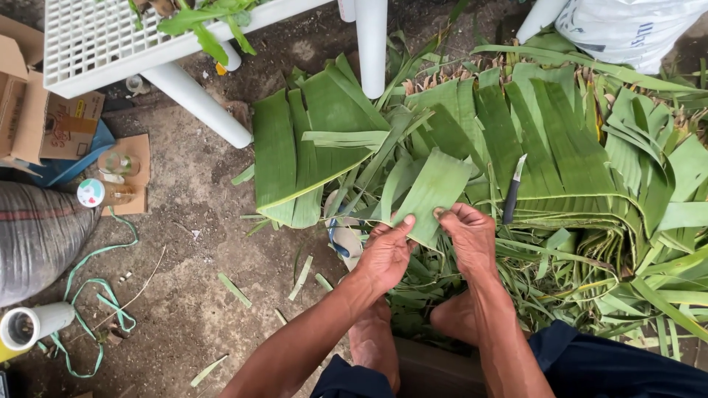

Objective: Using a knife to strip banana leaves from the midrib and shred them into uniform strips for processing.

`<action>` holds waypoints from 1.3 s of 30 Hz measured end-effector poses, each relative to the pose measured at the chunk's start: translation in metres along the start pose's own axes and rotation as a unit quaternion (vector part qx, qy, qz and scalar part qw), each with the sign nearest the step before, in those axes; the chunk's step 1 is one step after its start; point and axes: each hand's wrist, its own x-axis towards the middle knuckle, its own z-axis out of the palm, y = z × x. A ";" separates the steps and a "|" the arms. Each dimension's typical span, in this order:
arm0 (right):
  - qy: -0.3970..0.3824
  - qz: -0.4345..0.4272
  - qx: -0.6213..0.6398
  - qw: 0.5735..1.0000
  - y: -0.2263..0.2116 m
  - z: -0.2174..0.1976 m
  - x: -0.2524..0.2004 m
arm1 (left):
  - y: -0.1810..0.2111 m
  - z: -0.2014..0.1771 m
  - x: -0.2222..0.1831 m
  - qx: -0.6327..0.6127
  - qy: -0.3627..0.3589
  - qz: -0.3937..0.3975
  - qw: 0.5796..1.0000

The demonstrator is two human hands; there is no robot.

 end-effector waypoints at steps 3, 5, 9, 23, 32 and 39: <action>0.003 -0.002 -0.010 1.000 0.014 -0.005 0.006 | -0.003 0.002 -0.003 0.005 0.001 0.003 1.000; 0.007 -0.005 -0.013 1.000 0.011 -0.002 0.005 | -0.005 0.001 -0.003 0.000 0.005 0.007 1.000; 0.017 -0.011 -0.020 1.000 0.011 0.000 0.003 | 0.006 0.019 -0.015 0.000 0.005 0.014 1.000; 0.050 -0.029 -0.068 0.996 0.060 -0.007 0.008 | -0.011 -0.009 -0.001 0.000 0.021 0.021 1.000; 0.037 0.035 -0.123 0.991 0.007 -0.007 0.011 | -0.007 -0.005 0.002 0.018 0.002 0.019 1.000; 0.265 0.115 0.167 0.943 -0.115 -0.057 0.087 | 0.049 0.044 -0.049 -0.119 0.029 -0.081 0.989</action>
